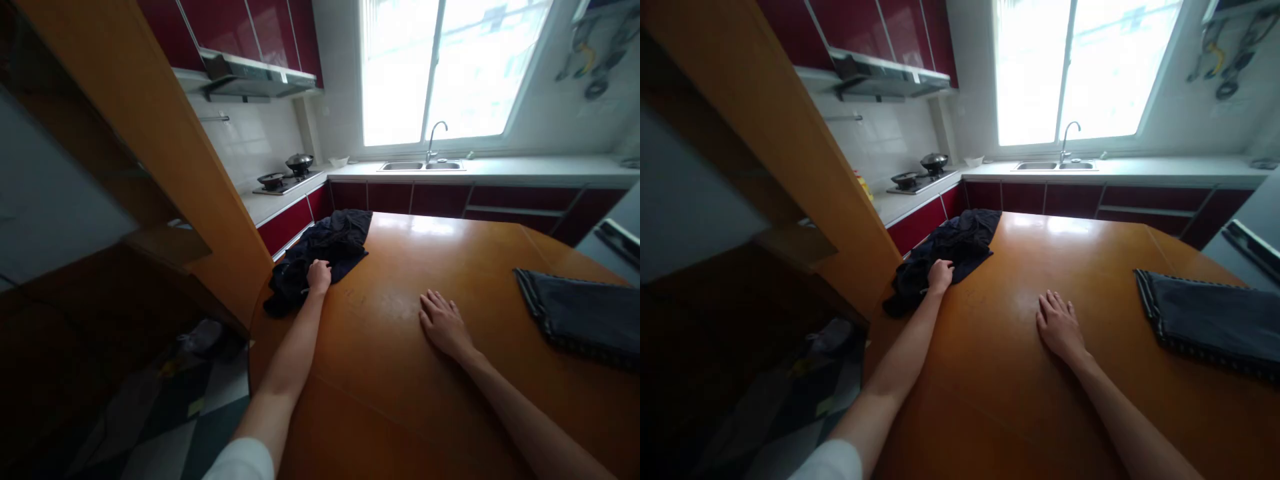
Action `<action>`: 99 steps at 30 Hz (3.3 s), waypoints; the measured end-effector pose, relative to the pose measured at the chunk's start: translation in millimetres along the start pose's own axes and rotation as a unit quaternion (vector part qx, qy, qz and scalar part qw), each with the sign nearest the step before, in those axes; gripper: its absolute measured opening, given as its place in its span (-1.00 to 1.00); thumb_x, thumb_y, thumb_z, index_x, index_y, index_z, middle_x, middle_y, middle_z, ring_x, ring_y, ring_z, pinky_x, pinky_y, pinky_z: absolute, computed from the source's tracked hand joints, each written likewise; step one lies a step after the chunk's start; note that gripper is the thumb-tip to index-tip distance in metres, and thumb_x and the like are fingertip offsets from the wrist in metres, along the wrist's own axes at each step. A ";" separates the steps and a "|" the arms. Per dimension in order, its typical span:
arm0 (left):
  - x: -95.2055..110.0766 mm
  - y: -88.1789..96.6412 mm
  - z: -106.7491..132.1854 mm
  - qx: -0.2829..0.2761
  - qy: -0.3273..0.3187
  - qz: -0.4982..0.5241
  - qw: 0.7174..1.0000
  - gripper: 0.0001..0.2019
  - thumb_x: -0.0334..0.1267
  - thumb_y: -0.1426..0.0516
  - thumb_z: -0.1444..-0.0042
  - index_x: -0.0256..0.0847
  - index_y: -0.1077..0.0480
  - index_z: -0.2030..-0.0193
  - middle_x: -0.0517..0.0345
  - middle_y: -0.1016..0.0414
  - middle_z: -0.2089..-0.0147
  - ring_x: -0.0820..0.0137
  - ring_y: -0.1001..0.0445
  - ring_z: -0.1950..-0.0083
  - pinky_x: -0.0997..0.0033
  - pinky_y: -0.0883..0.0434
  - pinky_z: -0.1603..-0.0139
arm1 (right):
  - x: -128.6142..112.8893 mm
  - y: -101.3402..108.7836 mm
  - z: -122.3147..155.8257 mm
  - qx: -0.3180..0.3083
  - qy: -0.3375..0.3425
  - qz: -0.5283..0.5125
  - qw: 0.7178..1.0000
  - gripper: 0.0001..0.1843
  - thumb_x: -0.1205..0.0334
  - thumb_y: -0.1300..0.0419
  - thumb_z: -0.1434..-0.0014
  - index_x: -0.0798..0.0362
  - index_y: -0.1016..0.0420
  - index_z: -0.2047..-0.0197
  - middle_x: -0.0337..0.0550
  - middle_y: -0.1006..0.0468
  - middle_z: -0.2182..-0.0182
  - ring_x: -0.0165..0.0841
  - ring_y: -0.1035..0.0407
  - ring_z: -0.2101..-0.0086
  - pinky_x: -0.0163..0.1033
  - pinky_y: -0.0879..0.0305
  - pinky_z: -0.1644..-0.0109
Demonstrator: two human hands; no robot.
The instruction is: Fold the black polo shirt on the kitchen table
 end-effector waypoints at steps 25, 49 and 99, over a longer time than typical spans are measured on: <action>38.9 14.6 12.2 0.074 -0.064 0.044 0.994 -0.70 -0.26 0.07 -0.44 -0.18 -0.42 -0.12 -0.06 -0.41 -0.12 0.25 -0.44 -0.12 0.38 -0.34 -0.10 | 0.9 -0.1 0.0 0.000 0.000 -0.001 1.000 -0.42 0.10 0.09 -0.38 0.11 -0.29 -0.37 0.03 -0.17 -0.41 -0.14 0.03 -0.40 0.11 0.12 -0.44; 142.4 -18.9 130.7 -0.048 -0.347 0.108 0.931 -0.82 -0.29 0.03 -0.41 -0.17 -0.40 0.06 0.06 -0.42 0.01 0.34 -0.52 0.07 0.42 -0.45 0.06 | 2.4 -3.2 -0.4 0.059 -0.001 -0.058 0.997 -0.36 0.14 0.07 -0.37 0.12 -0.05 -0.46 0.09 -0.25 -0.36 -0.10 -0.07 -0.37 0.17 0.06 -0.42; 94.1 -9.3 23.9 -0.118 -0.386 0.212 0.890 -0.73 -0.32 -0.06 -0.25 -0.20 -0.58 0.07 0.04 -0.60 0.00 0.29 -0.54 -0.07 0.35 -0.40 -0.22 | 106.1 57.0 182.9 0.095 0.003 -0.130 0.987 -0.70 0.35 0.02 -0.24 -0.05 -0.51 0.13 -0.05 -0.52 0.17 -0.14 -0.43 0.16 -0.02 -0.41 0.06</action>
Point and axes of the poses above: each hand's wrist, its own z-axis away from the middle knuckle, its own y-axis out of the back of the hand, x = y × z, the point moved 2 cm from there along -z, towards the middle knuckle
